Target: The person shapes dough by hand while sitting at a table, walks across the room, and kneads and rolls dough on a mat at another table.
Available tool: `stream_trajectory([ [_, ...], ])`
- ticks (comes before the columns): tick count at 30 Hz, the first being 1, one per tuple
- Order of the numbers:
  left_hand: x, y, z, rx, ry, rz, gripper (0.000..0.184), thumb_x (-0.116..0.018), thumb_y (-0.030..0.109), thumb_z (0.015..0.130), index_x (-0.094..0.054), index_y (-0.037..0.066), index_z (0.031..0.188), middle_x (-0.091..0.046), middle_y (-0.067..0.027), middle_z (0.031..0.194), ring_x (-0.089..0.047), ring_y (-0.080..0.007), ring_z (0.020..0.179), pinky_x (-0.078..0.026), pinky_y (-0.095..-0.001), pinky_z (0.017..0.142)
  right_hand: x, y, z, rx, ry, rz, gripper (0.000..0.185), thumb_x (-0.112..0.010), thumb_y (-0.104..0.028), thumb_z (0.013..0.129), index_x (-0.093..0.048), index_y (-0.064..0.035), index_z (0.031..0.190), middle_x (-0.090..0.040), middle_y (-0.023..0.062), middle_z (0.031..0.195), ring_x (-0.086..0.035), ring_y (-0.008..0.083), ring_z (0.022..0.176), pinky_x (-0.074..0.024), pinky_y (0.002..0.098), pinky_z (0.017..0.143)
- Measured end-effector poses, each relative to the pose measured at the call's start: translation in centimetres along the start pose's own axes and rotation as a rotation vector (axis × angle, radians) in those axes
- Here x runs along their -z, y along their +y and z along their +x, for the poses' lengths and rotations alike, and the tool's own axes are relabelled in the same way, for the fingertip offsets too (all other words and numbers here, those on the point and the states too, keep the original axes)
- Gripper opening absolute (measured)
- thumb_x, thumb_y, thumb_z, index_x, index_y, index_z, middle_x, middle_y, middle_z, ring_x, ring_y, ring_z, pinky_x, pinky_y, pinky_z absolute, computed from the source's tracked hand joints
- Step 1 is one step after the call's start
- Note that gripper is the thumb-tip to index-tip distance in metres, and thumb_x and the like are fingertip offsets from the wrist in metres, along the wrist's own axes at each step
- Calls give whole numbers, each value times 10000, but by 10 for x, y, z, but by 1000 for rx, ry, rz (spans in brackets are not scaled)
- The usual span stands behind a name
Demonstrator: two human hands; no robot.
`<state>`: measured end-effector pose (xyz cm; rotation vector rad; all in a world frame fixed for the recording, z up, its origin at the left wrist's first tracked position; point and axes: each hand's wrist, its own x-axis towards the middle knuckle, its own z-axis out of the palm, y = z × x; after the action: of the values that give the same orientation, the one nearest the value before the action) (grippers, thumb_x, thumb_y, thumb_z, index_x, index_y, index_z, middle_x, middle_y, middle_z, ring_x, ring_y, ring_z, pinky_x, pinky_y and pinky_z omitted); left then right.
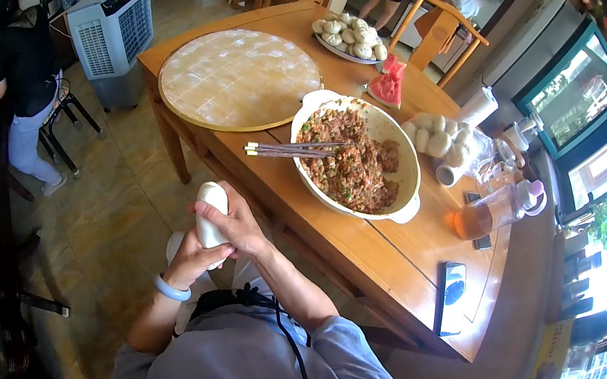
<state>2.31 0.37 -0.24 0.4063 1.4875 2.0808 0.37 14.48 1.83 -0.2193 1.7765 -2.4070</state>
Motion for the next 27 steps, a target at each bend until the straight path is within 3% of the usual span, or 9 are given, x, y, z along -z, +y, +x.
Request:
stream_trajectory([
  [4, 1, -8, 1, -8, 44, 229, 465, -695, 90, 800, -469, 15, 1200, -615, -95, 950, -627, -140, 777, -513, -272, 623, -6, 0, -3, 59, 54, 78, 353, -676, -215, 864, -463, -41, 1085, -623, 92, 904, -594, 137, 822, -496, 273, 719],
  [7, -4, -25, 1, -313, 219, 572, 480, -698, 82, 798, -461, 5, 1208, -618, -113, 1021, -634, -201, 909, -523, -324, 743, -9, 10, -1, 260, 96, -61, 358, -719, -201, 833, -475, -57, 1052, -566, 14, 831, -530, 69, 758, -449, 216, 661],
  [11, -15, -27, 2, -370, 284, 681, 583, -711, 91, 789, -404, 7, 1277, -604, -139, 1090, -618, -243, 985, -506, -346, 818, -9, 5, -4, 237, 139, -203, 321, -732, -203, 827, -517, -57, 1017, -552, -19, 826, -505, 47, 741, -427, 202, 641],
  [14, -15, -26, -1, -380, 213, 605, 673, -719, 98, 783, -343, 16, 1336, -575, -143, 1136, -599, -244, 1024, -493, -348, 846, -10, 4, -7, 177, 167, -90, 287, -707, -211, 848, -547, -55, 1029, -549, -27, 807, -515, 46, 734, -433, 202, 631],
  [16, -1, -26, -5, -303, -15, 395, 845, -754, 172, 769, -228, 32, 1416, -435, -120, 1296, -457, -207, 1184, -438, -351, 927, -5, 7, -9, 135, 110, 57, 294, -703, -209, 854, -554, -50, 1052, -567, -23, 842, -527, 51, 747, -435, 207, 629],
  [18, 5, -5, -4, -225, -155, 280, 888, -774, 214, 751, -221, 24, 1419, -412, -116, 1300, -429, -204, 1182, -410, -348, 953, 3, 5, -5, 125, -4, 117, 343, -692, -258, 860, -536, -51, 1084, -576, -4, 880, -552, 75, 771, -457, 218, 650],
  [20, 10, -12, 1, -200, -71, 241, 918, -805, 229, 716, -242, 23, 1411, -429, -106, 1261, -426, -209, 1164, -386, -341, 971, 8, 8, -1, 94, -169, 230, 452, -697, -346, 851, -509, -46, 1130, -580, 17, 906, -568, 101, 793, -472, 232, 672],
  [22, -3, 0, -7, -301, 7, 40, 938, -814, 217, 705, -239, 34, 1424, -426, -106, 1292, -415, -213, 1198, -376, -343, 993, -1, 7, -5, 106, -190, 170, 564, -694, -460, 825, -492, -46, 1150, -585, 45, 912, -586, 138, 795, -485, 267, 688],
  [27, 6, 6, -8, -523, 165, 335, 1026, -819, 146, 672, -175, 47, 1465, -421, -125, 1345, -413, -229, 1255, -368, -364, 1030, -8, -5, 4, 200, -382, 10, 556, -624, -496, 864, -490, -30, 1135, -611, 101, 867, -596, 168, 803, -483, 276, 690],
])
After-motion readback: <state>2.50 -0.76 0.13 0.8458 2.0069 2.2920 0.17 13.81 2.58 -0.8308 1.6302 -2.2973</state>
